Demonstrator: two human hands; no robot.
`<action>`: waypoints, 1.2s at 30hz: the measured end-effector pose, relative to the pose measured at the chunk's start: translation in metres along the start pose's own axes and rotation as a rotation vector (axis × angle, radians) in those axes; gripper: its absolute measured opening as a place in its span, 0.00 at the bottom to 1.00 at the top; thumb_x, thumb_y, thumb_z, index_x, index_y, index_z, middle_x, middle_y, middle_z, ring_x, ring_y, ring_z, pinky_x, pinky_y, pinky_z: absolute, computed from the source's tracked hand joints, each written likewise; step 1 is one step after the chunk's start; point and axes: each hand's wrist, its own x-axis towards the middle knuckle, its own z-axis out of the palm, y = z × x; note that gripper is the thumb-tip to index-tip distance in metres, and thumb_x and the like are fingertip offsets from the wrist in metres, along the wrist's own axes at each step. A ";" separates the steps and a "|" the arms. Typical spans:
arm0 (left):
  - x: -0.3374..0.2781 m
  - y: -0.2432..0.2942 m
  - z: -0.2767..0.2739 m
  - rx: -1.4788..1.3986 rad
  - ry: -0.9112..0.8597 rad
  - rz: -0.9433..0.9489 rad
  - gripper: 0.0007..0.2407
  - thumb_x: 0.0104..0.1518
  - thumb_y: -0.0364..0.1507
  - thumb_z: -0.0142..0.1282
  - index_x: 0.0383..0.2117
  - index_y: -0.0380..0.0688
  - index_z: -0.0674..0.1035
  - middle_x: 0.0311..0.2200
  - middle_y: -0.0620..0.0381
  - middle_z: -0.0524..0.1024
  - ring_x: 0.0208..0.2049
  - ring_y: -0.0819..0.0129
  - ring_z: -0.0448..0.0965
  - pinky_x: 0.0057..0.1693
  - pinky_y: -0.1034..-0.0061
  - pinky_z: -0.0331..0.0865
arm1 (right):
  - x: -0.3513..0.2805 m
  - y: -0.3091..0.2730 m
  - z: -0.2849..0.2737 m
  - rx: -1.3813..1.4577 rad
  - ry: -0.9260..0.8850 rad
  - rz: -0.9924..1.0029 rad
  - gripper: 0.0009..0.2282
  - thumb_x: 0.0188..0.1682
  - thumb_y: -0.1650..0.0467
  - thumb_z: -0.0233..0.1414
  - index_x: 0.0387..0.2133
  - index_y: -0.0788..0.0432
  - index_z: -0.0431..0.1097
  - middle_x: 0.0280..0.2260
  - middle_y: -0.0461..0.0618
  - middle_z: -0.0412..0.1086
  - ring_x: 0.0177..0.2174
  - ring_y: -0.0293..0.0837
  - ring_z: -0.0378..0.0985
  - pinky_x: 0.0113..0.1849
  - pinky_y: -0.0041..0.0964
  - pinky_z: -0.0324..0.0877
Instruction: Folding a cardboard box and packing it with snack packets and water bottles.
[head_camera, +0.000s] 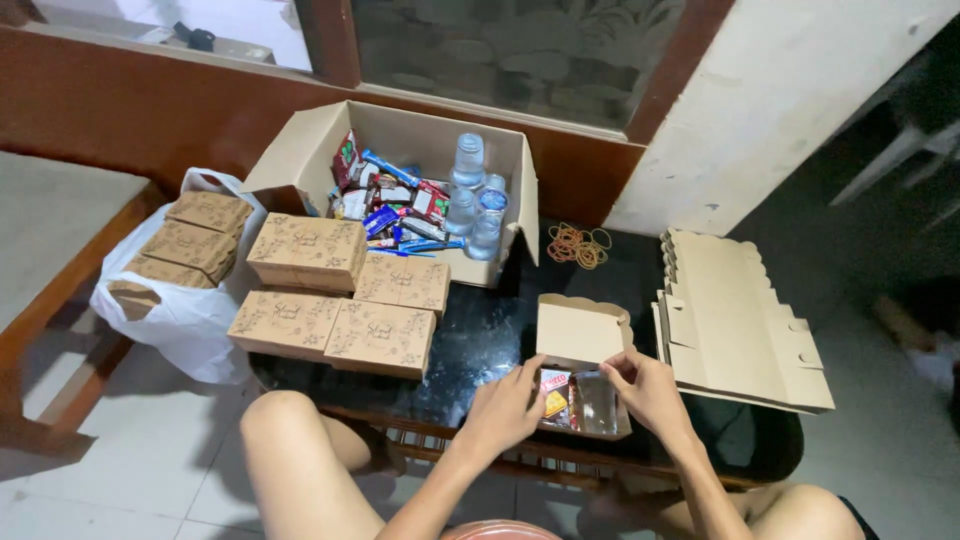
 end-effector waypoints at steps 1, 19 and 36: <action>-0.002 0.000 -0.002 -0.007 0.013 -0.008 0.23 0.64 0.34 0.45 0.66 0.44 0.61 0.51 0.46 0.76 0.43 0.45 0.80 0.42 0.50 0.74 | 0.002 -0.004 0.004 -0.010 -0.006 -0.012 0.07 0.50 0.65 0.58 0.32 0.55 0.80 0.29 0.42 0.81 0.29 0.35 0.78 0.35 0.32 0.70; -0.015 -0.018 -0.055 0.021 -0.340 -0.137 0.13 0.61 0.35 0.49 0.37 0.34 0.74 0.34 0.39 0.77 0.35 0.38 0.78 0.43 0.50 0.70 | 0.207 -0.220 0.162 -0.083 -0.095 -0.541 0.10 0.50 0.74 0.49 0.40 0.58 0.79 0.40 0.51 0.80 0.37 0.51 0.81 0.37 0.48 0.71; -0.007 -0.048 -0.039 0.134 -0.064 -0.136 0.06 0.56 0.27 0.53 0.35 0.38 0.75 0.31 0.43 0.78 0.30 0.40 0.80 0.35 0.51 0.71 | 0.274 -0.218 0.210 -0.358 0.072 -0.529 0.19 0.49 0.63 0.60 0.52 0.57 0.72 0.44 0.58 0.75 0.42 0.61 0.78 0.35 0.57 0.73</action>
